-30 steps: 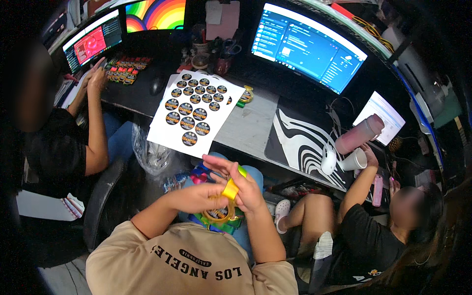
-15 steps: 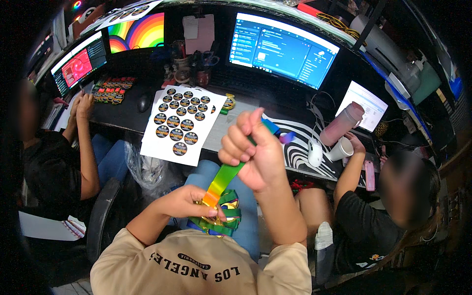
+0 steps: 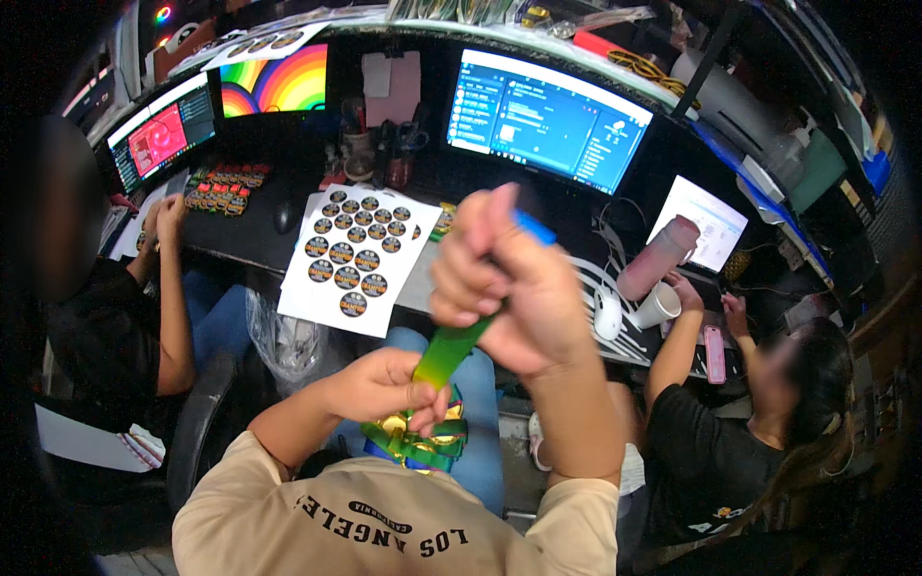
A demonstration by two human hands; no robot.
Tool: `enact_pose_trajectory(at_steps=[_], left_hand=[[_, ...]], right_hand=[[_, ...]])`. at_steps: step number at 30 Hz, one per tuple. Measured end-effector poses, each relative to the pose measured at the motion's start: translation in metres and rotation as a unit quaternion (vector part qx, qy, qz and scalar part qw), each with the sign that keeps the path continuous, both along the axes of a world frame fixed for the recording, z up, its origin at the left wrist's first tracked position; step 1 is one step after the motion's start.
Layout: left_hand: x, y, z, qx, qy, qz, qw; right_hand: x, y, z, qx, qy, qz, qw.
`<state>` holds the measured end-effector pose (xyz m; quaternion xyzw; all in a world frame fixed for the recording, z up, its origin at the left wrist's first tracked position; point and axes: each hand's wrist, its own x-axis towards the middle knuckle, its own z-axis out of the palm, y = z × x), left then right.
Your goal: The person assembles medals by peeling circular stickers from a sheet and applying them to gold medal blanks. They then attach colorful ribbons to the medals and place the finished items on the desk.
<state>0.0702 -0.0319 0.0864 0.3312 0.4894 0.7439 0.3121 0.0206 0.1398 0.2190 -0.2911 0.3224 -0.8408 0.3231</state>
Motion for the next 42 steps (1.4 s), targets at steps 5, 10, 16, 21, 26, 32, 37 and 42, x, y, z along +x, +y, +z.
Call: enact_pose_trajectory(at_steps=[5, 10, 16, 21, 26, 32, 37, 42], left_hand=[[-0.003, 0.001, -0.005, -0.139, -0.003, -0.094, 0.986], [0.003, 0.035, 0.026, 0.121, 0.030, 0.067, 0.990], [-0.005, 0.030, 0.071, 0.044, -0.017, 0.020, 0.999], [0.003, 0.023, 0.087, -0.009, -0.034, 0.015, 0.999], [0.001, 0.006, 0.095, 0.079, 0.020, 0.049, 0.995], [0.007, -0.026, 0.119, 0.078, 0.062, 0.121, 0.988], [0.020, -0.027, 0.137, 0.031, 0.093, 0.162, 0.982], [0.022, -0.026, 0.146, 0.036, 0.137, 0.209, 0.967]], right_hand=[[-0.019, 0.038, 0.045, -0.048, 0.061, -0.069, 0.995], [-0.018, 0.002, 0.018, 0.008, 0.043, -0.018, 0.999], [-0.008, 0.011, 0.034, 0.090, 0.116, -0.154, 0.977], [-0.017, 0.028, 0.049, 0.012, 0.142, -0.170, 0.975], [-0.036, 0.060, 0.046, -0.018, 0.368, -0.287, 0.884], [-0.030, 0.062, -0.017, 0.279, 0.607, -0.389, 0.634], [-0.022, 0.042, -0.063, 0.162, 0.552, -0.481, 0.661], [-0.020, 0.023, -0.109, 0.093, 0.519, -0.553, 0.645]])
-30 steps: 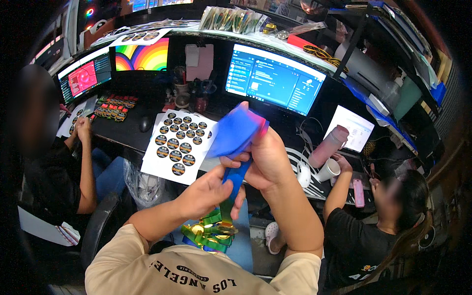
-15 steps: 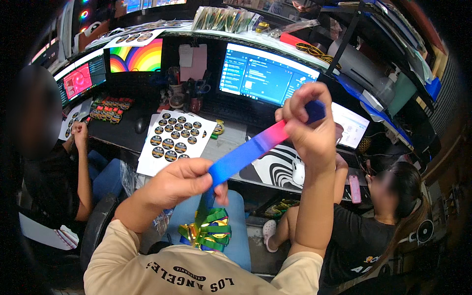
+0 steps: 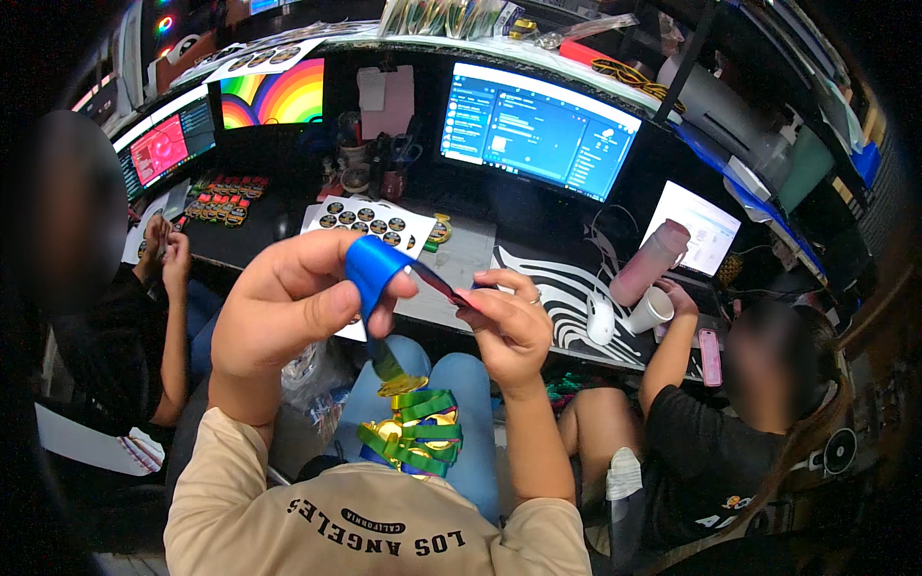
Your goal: The person assembles medals by peeling circular stickers from a sheet and applying them to gold medal blanks. They then attach colorful ribbons to the medals and place the finished items on the desk.
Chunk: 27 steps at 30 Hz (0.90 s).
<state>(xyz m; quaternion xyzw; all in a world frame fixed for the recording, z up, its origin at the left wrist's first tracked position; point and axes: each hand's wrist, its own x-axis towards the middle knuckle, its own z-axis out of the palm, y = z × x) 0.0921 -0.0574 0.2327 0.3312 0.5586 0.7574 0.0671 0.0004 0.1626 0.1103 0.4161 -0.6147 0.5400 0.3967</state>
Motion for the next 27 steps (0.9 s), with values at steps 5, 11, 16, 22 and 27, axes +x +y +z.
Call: enact_pose_trajectory(at_steps=[5, 11, 16, 22, 27], left_hand=[[-0.027, 0.006, 0.000, -0.099, 0.185, 0.137, 0.968], [-0.041, 0.011, -0.007, -0.040, 0.221, 0.131, 0.966], [-0.042, 0.009, -0.007, -0.107, 0.312, 0.199, 0.923], [-0.040, 0.016, -0.011, -0.093, 0.374, 0.306, 0.870], [-0.044, 0.014, -0.011, -0.129, 0.456, 0.333, 0.815]], right_hand=[[0.010, -0.021, -0.034, -0.041, 0.036, -0.019, 0.998], [0.017, -0.024, -0.048, 0.054, 0.041, -0.070, 0.995], [0.025, -0.027, -0.072, 0.006, -0.277, 0.124, 0.953], [0.033, -0.026, -0.075, -0.004, -0.369, 0.321, 0.872], [0.034, -0.027, -0.069, 0.025, -0.312, 0.327, 0.892]])
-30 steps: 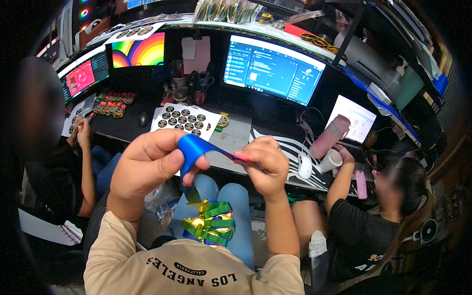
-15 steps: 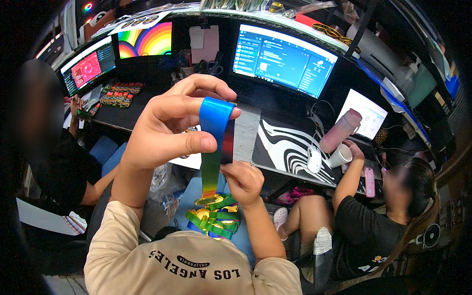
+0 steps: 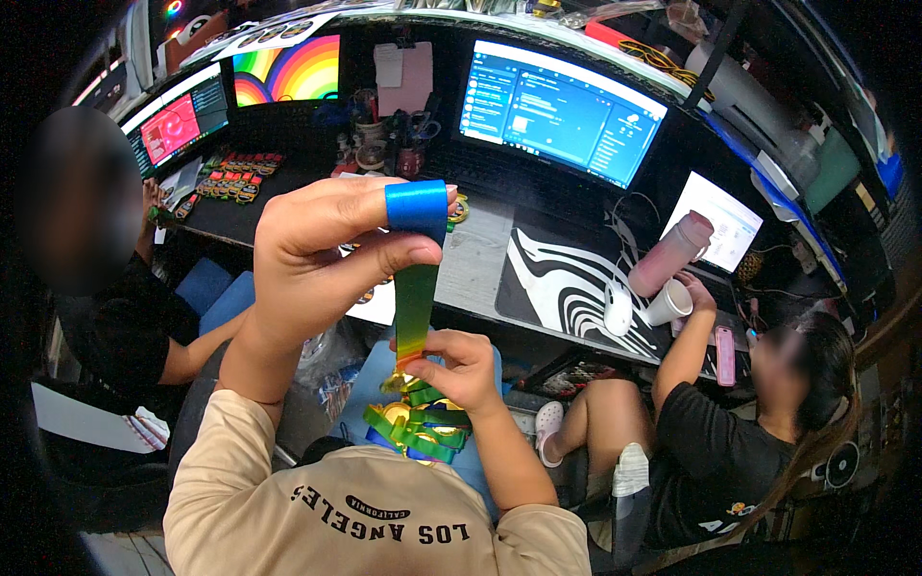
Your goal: The person assembles medals by peeling circular stickers from a sheet and applying them to gold medal blanks. They then attach colorful ribbons to the medals and place the finished items on the desk.
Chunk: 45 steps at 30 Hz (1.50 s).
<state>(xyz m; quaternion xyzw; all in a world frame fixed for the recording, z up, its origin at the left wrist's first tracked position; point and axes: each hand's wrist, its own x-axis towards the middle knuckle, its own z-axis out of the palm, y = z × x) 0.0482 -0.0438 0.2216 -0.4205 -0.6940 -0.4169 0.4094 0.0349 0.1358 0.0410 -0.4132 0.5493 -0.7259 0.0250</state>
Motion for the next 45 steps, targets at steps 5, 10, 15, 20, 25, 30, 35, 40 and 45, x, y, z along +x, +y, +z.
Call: enact_pose_trajectory(at_steps=[5, 10, 15, 20, 25, 30, 35, 40, 45], left_hand=[[0.004, -0.003, -0.004, -0.019, -0.096, 0.033, 0.995], [-0.007, -0.011, -0.004, 0.021, -0.220, -0.012, 0.975], [-0.016, -0.031, -0.001, -0.017, -0.389, -0.087, 0.917], [-0.022, -0.043, -0.006, -0.118, -0.492, -0.244, 0.827], [-0.018, -0.037, -0.028, -0.191, -0.553, -0.376, 0.718], [-0.007, -0.033, -0.052, -0.229, -0.645, -0.468, 0.558], [-0.008, -0.027, -0.080, -0.231, -0.671, -0.428, 0.559], [-0.012, -0.030, -0.086, -0.170, -0.658, -0.460, 0.571], [-0.005, -0.022, -0.078, -0.135, -0.642, -0.427, 0.622]], right_hand=[[0.005, -0.003, -0.008, 0.013, -0.010, -0.053, 0.998], [0.015, -0.008, -0.012, -0.020, 0.025, -0.139, 0.990], [0.023, -0.003, -0.008, -0.031, -0.141, -0.244, 0.959], [0.021, 0.014, -0.008, 0.175, 0.020, -0.366, 0.914], [0.018, 0.032, -0.012, 0.060, -0.383, -0.060, 0.920], [0.002, 0.049, 0.008, -0.044, -0.443, 0.042, 0.894], [0.011, 0.058, 0.061, 0.182, 0.206, -0.305, 0.912], [0.010, 0.061, 0.111, 0.260, 0.599, -0.259, 0.712], [0.010, 0.051, 0.116, 0.253, 0.628, -0.251, 0.692]])
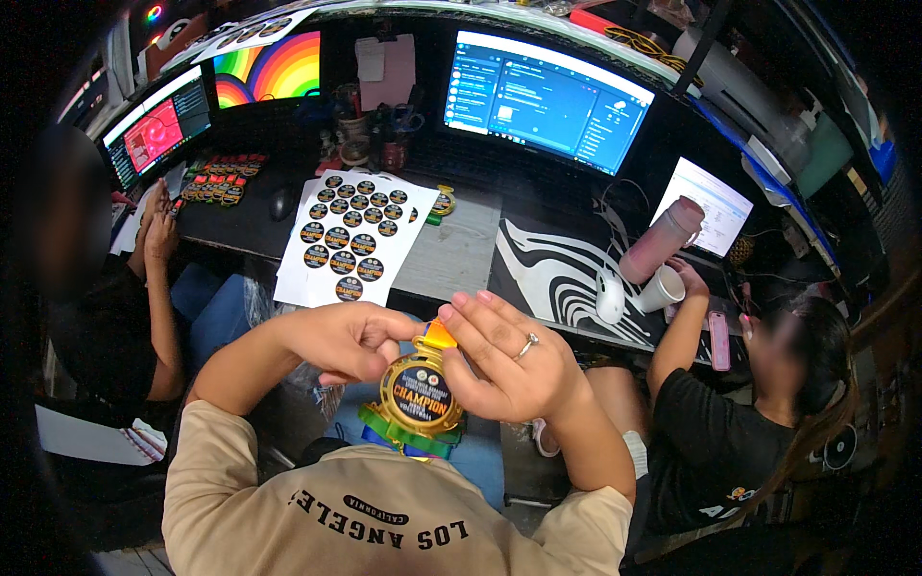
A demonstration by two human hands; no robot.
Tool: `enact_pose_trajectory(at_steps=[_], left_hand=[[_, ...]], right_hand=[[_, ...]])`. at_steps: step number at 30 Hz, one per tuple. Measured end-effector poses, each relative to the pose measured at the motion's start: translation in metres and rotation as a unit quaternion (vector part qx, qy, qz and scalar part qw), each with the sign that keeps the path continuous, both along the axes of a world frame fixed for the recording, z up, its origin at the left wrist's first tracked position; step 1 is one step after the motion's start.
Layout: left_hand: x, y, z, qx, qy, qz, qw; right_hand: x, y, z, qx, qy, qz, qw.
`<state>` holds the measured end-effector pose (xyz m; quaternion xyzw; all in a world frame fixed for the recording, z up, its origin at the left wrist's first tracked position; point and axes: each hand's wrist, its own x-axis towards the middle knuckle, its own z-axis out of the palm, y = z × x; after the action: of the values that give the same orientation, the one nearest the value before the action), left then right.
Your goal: The person assembles medals by peeling circular stickers from a sheet and applying them to gold medal blanks. They then attach colorful ribbons to the medals and place the finished items on the desk.
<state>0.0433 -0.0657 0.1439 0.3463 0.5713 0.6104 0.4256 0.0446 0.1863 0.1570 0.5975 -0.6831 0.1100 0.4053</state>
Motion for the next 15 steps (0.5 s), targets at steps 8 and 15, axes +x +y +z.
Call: enact_pose_trajectory(at_steps=[8, 15], left_hand=[[-0.001, 0.016, -0.006, -0.056, 0.034, 0.202, 0.977], [-0.016, 0.012, -0.029, -0.034, 0.015, 0.147, 0.988]], right_hand=[[0.004, 0.004, -0.021, -0.164, -0.306, -0.080, 0.935], [0.017, -0.022, -0.061, -0.362, -0.697, 0.019, 0.618]])
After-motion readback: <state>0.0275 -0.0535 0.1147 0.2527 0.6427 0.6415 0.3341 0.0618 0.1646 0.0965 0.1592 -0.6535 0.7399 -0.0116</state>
